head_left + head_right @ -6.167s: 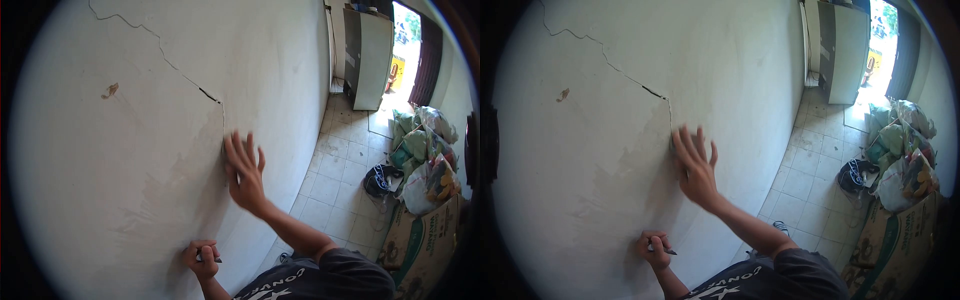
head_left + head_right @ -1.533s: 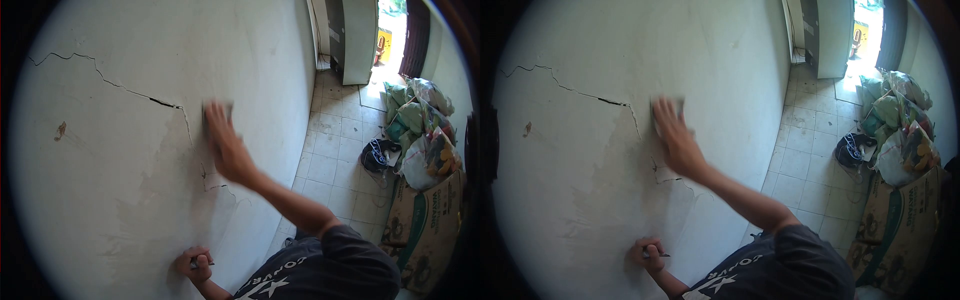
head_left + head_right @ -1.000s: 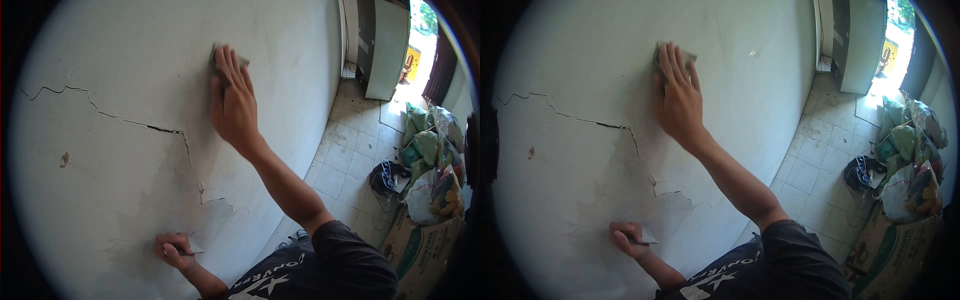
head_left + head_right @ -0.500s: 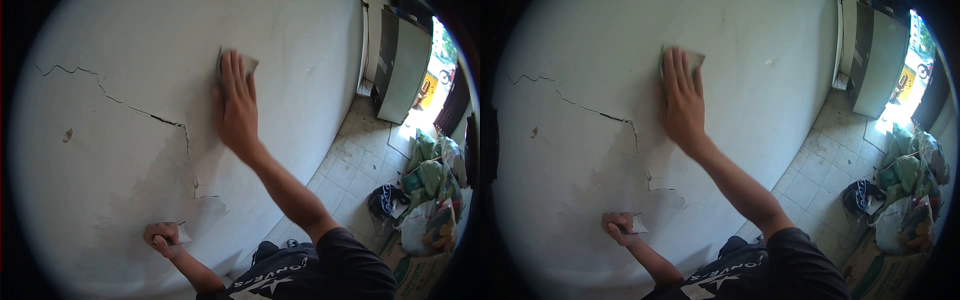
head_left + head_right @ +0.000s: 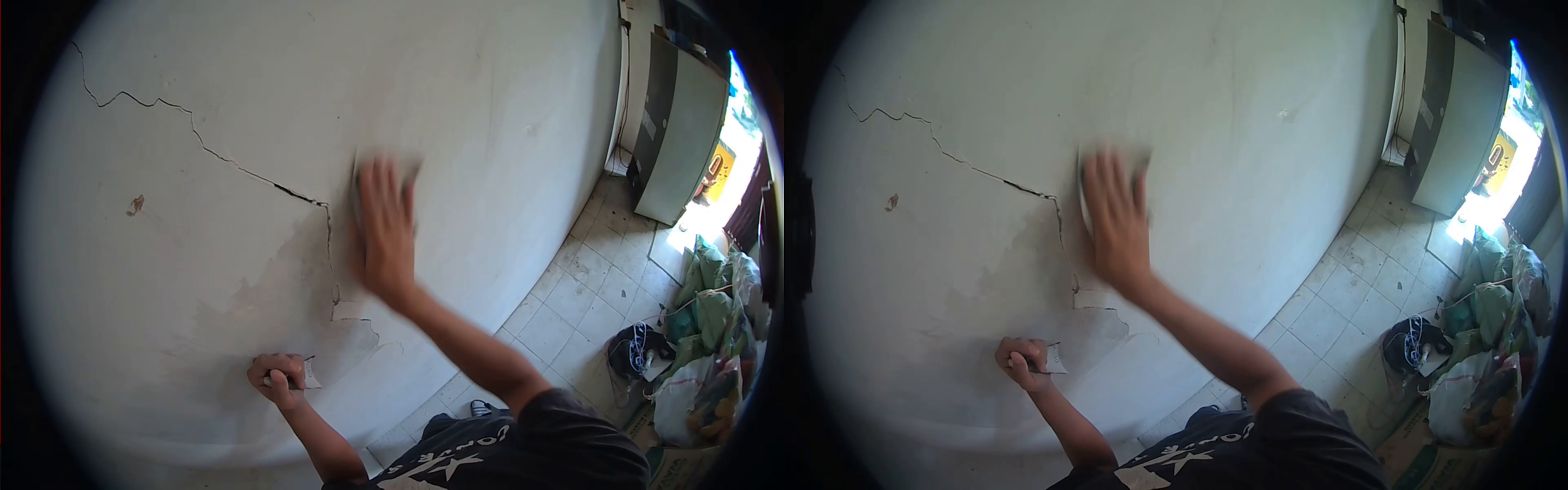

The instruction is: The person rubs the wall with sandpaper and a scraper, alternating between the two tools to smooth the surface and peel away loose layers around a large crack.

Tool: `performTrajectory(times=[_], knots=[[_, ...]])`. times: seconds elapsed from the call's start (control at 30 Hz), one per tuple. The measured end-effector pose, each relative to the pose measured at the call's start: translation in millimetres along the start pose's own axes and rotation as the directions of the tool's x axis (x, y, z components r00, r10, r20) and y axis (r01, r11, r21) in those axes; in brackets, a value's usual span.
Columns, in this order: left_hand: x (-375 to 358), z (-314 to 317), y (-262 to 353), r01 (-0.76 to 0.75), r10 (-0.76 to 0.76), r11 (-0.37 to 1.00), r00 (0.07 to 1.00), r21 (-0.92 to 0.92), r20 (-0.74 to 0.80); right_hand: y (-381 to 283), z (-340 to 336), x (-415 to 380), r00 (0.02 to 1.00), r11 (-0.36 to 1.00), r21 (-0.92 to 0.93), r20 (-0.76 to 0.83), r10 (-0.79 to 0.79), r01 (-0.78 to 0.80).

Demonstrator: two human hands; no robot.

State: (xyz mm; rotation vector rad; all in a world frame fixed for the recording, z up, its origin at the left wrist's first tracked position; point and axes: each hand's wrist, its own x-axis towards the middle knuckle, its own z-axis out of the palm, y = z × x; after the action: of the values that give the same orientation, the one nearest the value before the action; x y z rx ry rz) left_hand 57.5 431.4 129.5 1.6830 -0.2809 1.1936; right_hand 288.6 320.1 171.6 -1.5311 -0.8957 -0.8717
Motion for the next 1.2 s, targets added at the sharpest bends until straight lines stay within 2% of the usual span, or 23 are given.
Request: performTrajectory(times=[0.07,0.13,0.2,0.23,0.3,0.4,0.47,0.53,0.57,0.63,0.7,0.77,0.8,0.87,0.9,0.93,0.97,1.0,1.03,1.1,1.17,1.2], knots=[[0.5,1.1,-2.8,-0.005,0.005,1.000,1.000,-0.011,-0.013,3.4,16.1,-137.0,0.957,1.000,0.020,0.289,-0.009,0.004],[-3.4,-0.4,-4.5,-0.014,0.014,1.000,1.000,-0.008,-0.017,-6.8,-6.2,-157.8,0.928,1.000,0.023,0.373,0.000,-0.009],[-1.7,-4.3,-5.4,-0.011,0.011,1.000,1.000,0.000,-0.012,22.5,12.6,-140.8,0.972,0.999,0.025,0.234,0.017,-0.023],[-2.6,-6.7,-5.0,-0.001,0.001,1.000,1.000,0.013,0.007,23.7,3.6,-81.6,0.992,0.997,-0.060,0.114,0.057,-0.050],[-2.5,-4.4,-6.4,0.004,-0.004,1.000,1.000,0.014,0.011,33.5,-16.6,22.2,0.990,0.997,-0.017,-0.120,0.076,-0.079],[-2.0,-1.9,-1.4,0.017,-0.017,1.000,1.000,0.015,0.026,44.1,-28.0,58.1,0.984,0.998,0.058,-0.172,0.047,-0.037],[0.9,3.7,-3.4,-0.015,0.015,1.000,1.000,-0.005,0.017,44.2,-10.9,-21.2,0.996,0.996,-0.042,-0.047,0.075,-0.077],[-0.9,4.7,-6.1,-0.025,0.025,1.000,1.000,0.001,0.002,28.4,4.7,-145.9,0.964,0.992,-0.024,0.235,0.124,-0.121],[-1.9,3.6,-5.8,-0.032,0.032,0.999,0.999,0.024,-0.008,16.5,-3.7,-177.7,0.930,0.986,-0.005,0.331,0.159,-0.167],[1.3,3.3,-7.1,-0.022,0.021,0.999,1.000,0.023,0.019,22.7,-14.8,-148.9,0.940,0.982,-0.159,0.309,0.147,-0.101],[-1.1,-1.0,-4.1,-0.006,0.003,0.999,0.999,0.046,0.052,41.4,-29.5,-64.2,0.970,0.950,-0.267,0.129,0.205,-0.165],[-2.3,-0.2,-3.5,0.001,-0.003,0.999,0.999,0.048,0.050,57.8,-44.8,20.2,0.989,0.942,-0.304,-0.078,0.122,-0.140],[-1.3,0.0,-4.0,-0.008,0.006,0.999,0.999,0.048,0.047,58.0,-42.5,18.5,0.989,0.941,-0.307,-0.078,0.127,-0.145],[-3.3,1.2,-3.9,-0.003,0.002,0.999,1.000,0.050,0.030,57.6,-30.7,7.0,0.983,0.975,-0.143,-0.093,0.157,-0.169],[-3.6,2.3,-4.0,-0.005,0.005,0.999,1.000,0.051,0.011,51.2,-20.8,-38.0,0.984,0.966,-0.190,-0.015,0.178,-0.178],[-3.9,4.0,-4.1,-0.009,0.009,0.999,1.000,0.046,0.010,37.5,-14.8,-88.9,0.959,0.958,-0.191,0.144,0.242,-0.213],[-4.1,5.5,-4.2,-0.016,0.016,0.999,1.000,0.037,0.006,24.6,-12.7,-139.4,0.924,0.968,-0.168,0.304,0.233,-0.189],[-2.3,5.4,-5.2,-0.025,0.025,0.999,1.000,0.030,0.005,19.3,-12.5,-159.3,0.928,0.978,-0.150,0.323,0.187,-0.145],[-0.2,4.5,-7.3,-0.036,0.035,0.999,0.999,0.028,0.009,18.2,-18.3,-131.0,0.932,0.979,-0.149,0.315,0.180,-0.139],[-4.4,1.7,-6.6,-0.021,0.021,0.999,1.000,0.034,0.017,23.7,-34.8,-59.1,0.968,0.960,-0.266,0.206,0.146,-0.088],[-4.8,2.4,-6.1,-0.005,0.004,0.999,1.000,0.043,0.022,29.9,-45.7,29.2,0.997,0.962,-0.263,0.021,0.075,-0.067],[-4.1,2.3,-5.8,-0.010,0.008,0.999,1.000,0.050,0.023,29.3,-44.2,28.6,0.997,0.962,-0.263,0.023,0.078,-0.069]])
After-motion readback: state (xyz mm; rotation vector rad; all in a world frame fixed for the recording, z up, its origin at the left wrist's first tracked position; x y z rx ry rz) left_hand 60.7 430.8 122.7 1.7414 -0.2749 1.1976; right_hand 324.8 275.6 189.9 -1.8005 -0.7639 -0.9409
